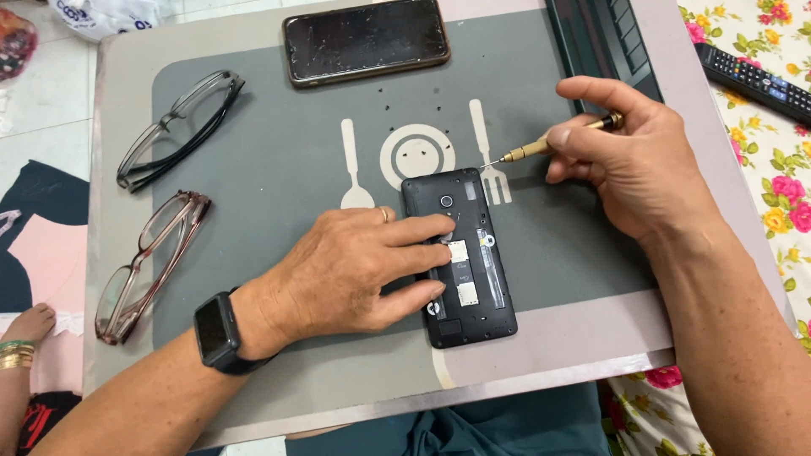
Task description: The person uses a screwdriver to remove screws from the back of a disassembled smartphone. They then use their fingers to manipulate and remove a small internal component from the phone's chassis.
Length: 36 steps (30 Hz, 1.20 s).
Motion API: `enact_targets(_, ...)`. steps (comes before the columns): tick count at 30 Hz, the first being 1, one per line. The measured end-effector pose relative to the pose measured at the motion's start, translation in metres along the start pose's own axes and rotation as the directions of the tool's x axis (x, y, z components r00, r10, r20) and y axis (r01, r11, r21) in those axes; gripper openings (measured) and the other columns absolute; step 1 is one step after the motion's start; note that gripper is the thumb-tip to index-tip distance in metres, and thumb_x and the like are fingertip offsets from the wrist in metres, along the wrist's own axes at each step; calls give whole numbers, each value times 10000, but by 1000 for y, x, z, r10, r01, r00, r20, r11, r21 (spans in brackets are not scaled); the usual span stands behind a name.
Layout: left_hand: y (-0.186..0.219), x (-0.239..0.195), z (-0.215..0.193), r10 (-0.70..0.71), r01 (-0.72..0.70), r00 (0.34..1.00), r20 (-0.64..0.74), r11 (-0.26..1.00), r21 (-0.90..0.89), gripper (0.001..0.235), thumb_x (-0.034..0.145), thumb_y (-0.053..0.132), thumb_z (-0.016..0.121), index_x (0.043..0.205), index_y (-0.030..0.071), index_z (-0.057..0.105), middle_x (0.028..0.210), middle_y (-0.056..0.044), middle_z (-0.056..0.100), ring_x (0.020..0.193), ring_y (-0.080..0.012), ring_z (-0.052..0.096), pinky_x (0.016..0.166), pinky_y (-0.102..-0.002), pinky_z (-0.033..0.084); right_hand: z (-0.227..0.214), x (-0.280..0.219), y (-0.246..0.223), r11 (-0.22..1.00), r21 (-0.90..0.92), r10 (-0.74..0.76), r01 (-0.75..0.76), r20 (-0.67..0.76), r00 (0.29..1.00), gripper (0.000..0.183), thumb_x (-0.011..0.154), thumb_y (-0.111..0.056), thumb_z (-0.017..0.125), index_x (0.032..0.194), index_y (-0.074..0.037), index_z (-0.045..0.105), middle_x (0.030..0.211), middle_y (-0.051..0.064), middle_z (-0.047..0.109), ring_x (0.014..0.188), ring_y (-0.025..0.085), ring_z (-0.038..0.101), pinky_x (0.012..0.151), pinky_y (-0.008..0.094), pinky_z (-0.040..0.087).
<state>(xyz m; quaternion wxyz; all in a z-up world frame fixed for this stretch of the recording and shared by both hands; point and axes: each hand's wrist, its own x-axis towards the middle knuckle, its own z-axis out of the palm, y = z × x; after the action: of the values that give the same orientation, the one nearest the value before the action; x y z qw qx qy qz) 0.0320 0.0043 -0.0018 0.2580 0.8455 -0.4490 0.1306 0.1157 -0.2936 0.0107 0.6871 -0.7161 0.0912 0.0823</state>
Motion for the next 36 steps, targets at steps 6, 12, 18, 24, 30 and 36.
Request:
enact_targets(6,1,1,2,-9,9,999,-46,1000,-7,123,1008,247,782,1056,134,779,1304,26,760,580,-221,527,610,-343,478,-4,2,4,1000,8,-6,6,26,1000,529,875,-37,799,1387,-98,681,881,63,712,639,190,704,669,229,620)
enact_targets(12,-1,4,0,-85,83,996,-14,991,-100,145,995,264,772,1006,125,812,1283,15,795,723,-233,701,616,-348,508,-4,3,5,1000,1,4,-4,25,1000,543,870,-30,794,1397,-96,683,887,66,728,633,193,706,649,221,589)
enact_targets(18,-6,3,2,-155,156,988,20,974,-163,127,980,286,767,996,176,830,1284,30,810,878,-161,785,666,-333,527,-4,5,4,1000,6,18,-19,30,999,533,877,-15,780,1396,-90,683,905,83,730,626,200,686,659,257,594)
enact_targets(24,-8,5,-2,-161,166,986,44,967,-192,140,980,288,749,987,176,832,1278,9,817,966,-151,806,648,-327,538,-3,6,4,1000,-23,9,-9,29,1000,528,883,-18,775,1398,-84,680,907,97,735,626,204,688,656,252,587)
enact_targets(30,-8,5,-1,-171,174,985,33,962,-209,137,969,285,770,994,173,845,1282,3,815,953,-147,805,664,-319,529,-2,6,4,1000,-14,16,-16,29,999,541,884,-6,775,1411,-76,677,906,83,728,626,201,692,661,260,605)
enact_targets(36,-10,4,-1,-176,181,983,46,958,-224,132,979,278,755,998,175,835,1280,9,816,970,-132,804,641,-312,518,-3,7,5,999,-36,15,-14,27,1000,538,886,6,768,1409,-76,680,916,86,743,625,207,699,646,245,593)
